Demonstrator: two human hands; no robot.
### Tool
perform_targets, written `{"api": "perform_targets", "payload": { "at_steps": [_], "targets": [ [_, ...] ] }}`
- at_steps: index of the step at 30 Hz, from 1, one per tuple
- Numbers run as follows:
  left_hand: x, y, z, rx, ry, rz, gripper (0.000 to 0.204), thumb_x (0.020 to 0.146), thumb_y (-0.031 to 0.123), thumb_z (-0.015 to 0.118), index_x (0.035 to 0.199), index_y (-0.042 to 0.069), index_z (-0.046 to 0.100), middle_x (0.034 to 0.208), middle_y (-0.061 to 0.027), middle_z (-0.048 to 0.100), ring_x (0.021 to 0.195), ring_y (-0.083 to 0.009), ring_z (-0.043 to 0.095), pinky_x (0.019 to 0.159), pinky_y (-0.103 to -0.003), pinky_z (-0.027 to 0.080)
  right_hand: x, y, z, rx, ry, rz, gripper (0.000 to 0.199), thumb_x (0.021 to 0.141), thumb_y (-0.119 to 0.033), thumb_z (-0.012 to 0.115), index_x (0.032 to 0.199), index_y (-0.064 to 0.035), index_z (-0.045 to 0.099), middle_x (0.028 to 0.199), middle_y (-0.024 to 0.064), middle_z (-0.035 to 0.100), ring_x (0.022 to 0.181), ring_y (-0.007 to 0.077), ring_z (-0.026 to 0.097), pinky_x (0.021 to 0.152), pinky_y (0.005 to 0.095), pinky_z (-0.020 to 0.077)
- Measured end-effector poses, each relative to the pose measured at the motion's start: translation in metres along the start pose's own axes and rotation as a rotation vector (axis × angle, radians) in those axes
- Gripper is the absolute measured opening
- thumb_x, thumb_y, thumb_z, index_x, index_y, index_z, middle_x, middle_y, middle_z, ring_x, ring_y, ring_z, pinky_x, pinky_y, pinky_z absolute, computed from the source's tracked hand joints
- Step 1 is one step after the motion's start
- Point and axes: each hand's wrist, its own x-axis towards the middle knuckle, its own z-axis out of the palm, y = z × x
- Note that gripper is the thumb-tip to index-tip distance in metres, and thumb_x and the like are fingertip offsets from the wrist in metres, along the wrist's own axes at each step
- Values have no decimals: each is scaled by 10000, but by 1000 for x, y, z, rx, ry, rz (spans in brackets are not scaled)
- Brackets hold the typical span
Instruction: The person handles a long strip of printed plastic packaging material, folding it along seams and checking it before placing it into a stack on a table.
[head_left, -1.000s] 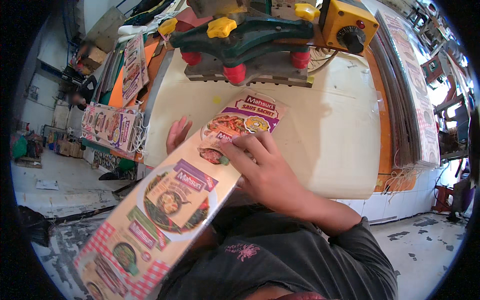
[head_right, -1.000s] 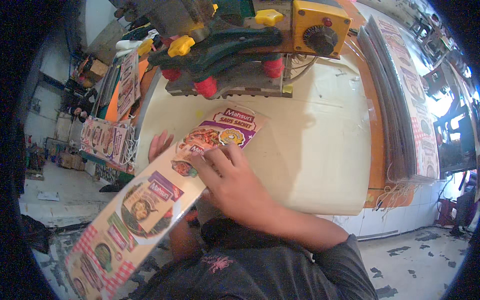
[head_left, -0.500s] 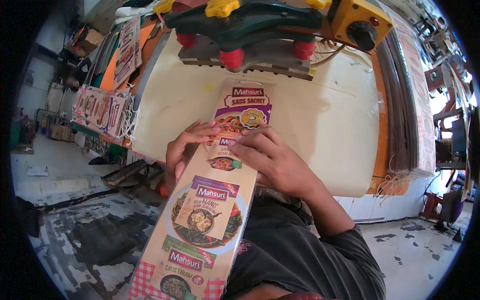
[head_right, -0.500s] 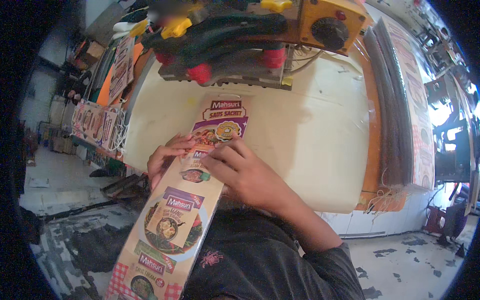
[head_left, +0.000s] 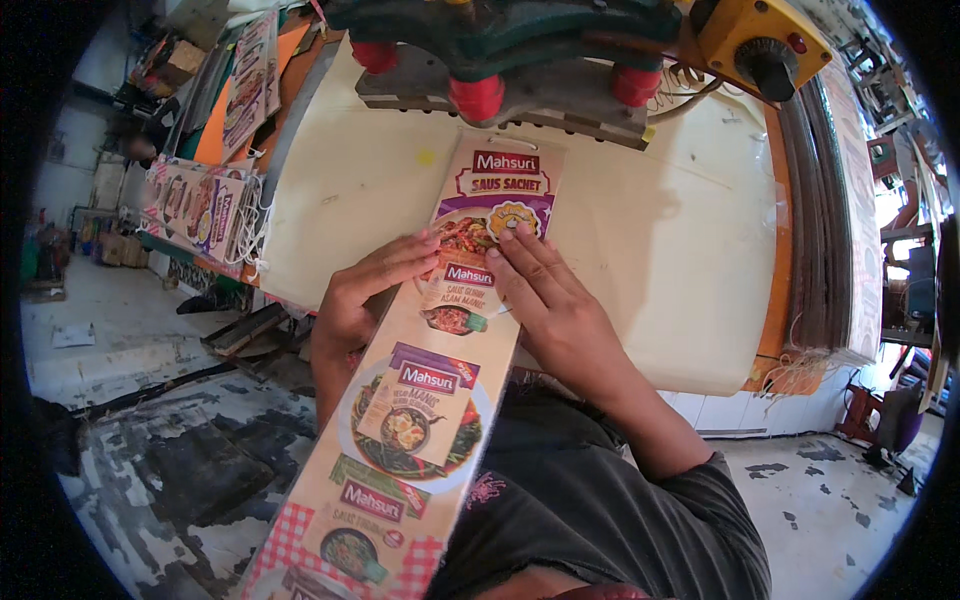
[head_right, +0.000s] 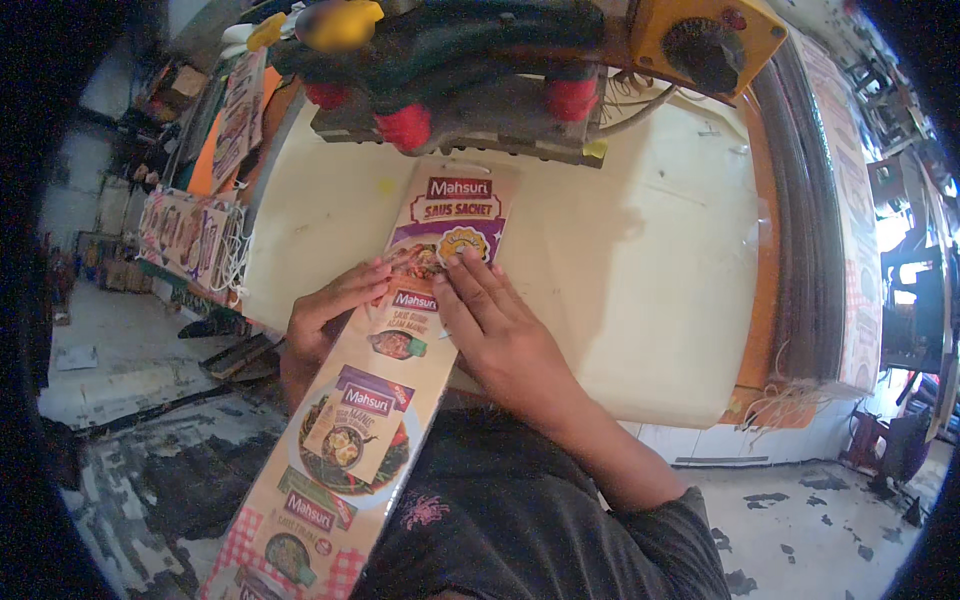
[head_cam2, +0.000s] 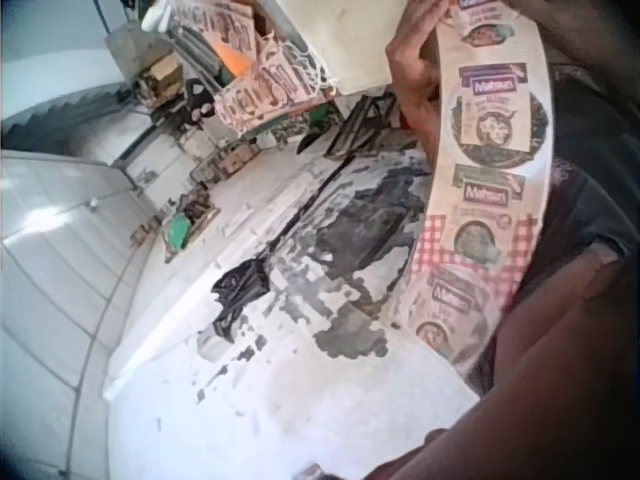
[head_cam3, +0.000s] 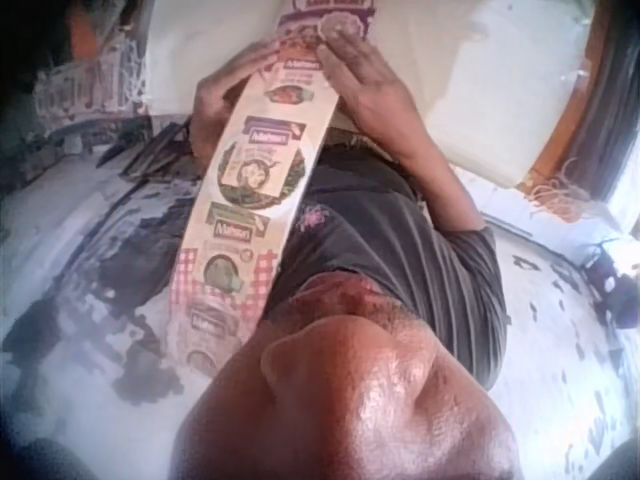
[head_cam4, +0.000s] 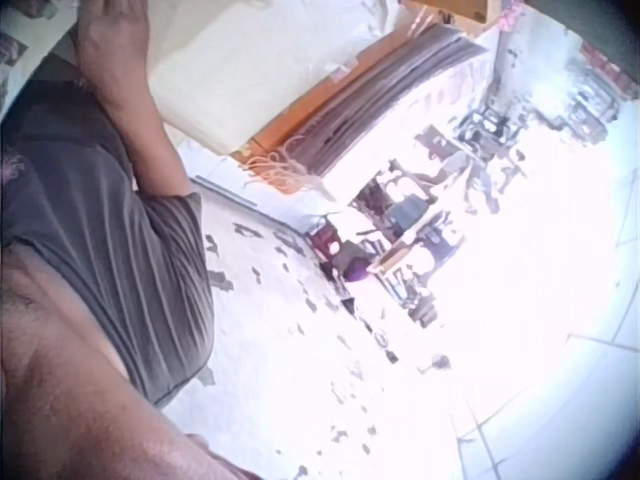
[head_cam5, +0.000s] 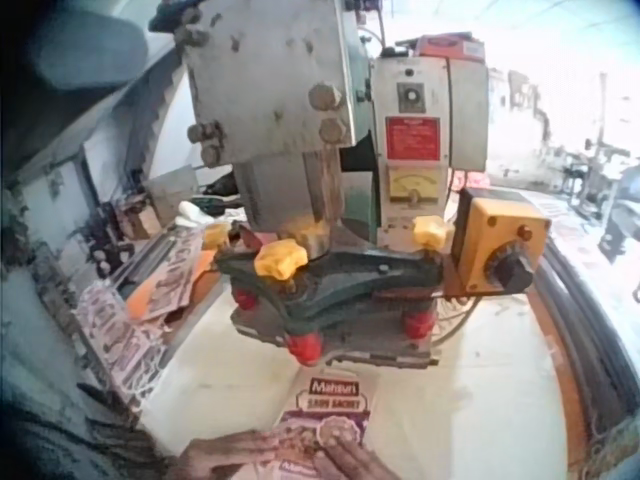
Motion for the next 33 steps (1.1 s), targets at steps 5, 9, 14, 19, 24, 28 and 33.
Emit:
{"api": "perform_targets", "payload": {
  "at_steps": [5, 9, 14, 19, 24, 28, 33],
  "targets": [
    [-2, 7, -4, 44, -11, -19, 510, 790, 117, 808, 1253, -60, 684, 1337, -197, 677, 1344, -334, 585, 1142, -452, 446, 3, -2, 2, 18, -19, -3, 647, 798, -81, 682, 1412, 47, 524, 1479, 241, 521, 1460, 393, 427, 1194, 523, 382],
    [0, 5, -2, 60, -7, 6, 490, 815, 101, 771, 1267, -61, 672, 1331, -206, 677, 1337, -347, 589, 1141, -452, 445, 3, -2, 4, 31, 0, 12, 712, 742, -90, 739, 1408, 44, 526, 1478, 230, 525, 1457, 388, 431, 1192, 512, 391],
    [1, 10, 0, 23, 23, -23, 462, 843, 99, 720, 1268, -73, 657, 1335, -222, 668, 1341, -361, 583, 1146, -447, 438, 7, 1, 5, 47, 10, 14, 716, 733, -83, 755, 1402, 39, 533, 1482, 215, 525, 1448, 380, 443, 1194, 500, 391],
    [-4, 2, 2, 22, 19, -51, 441, 866, 109, 692, 1267, -73, 654, 1358, -226, 653, 1351, -361, 574, 1150, -446, 432, 10, -4, 0, 52, 10, 67, 625, 797, -7, 727, 1402, -15, 571, 1456, 178, 572, 1428, 351, 481, 1175, 465, 419],
    [-2, -2, 4, 7, 11, -40, 544, 749, 81, 823, 1250, -57, 664, 1354, -229, 654, 1373, -341, 551, 1178, -453, 409, 10, -1, 0, 66, 32, 77, 629, 782, 49, 693, 1396, -23, 578, 1455, 179, 576, 1434, 358, 472, 1184, 476, 405],
    [-5, -9, 4, 31, 12, -34, 553, 752, 87, 831, 1259, -58, 663, 1354, -236, 651, 1364, -337, 559, 1170, -449, 421, 13, -1, 0, 79, 36, 75, 634, 768, 70, 678, 1388, -21, 583, 1446, 182, 582, 1428, 365, 478, 1182, 479, 408],
    [-6, -11, 8, 16, 31, -16, 521, 775, 69, 823, 1251, -67, 661, 1370, -247, 635, 1358, -335, 562, 1167, -452, 429, 13, 0, 2, 90, 63, 79, 622, 756, 92, 672, 1365, -15, 602, 1417, 181, 607, 1411, 367, 499, 1169, 474, 427]
  ]
}}
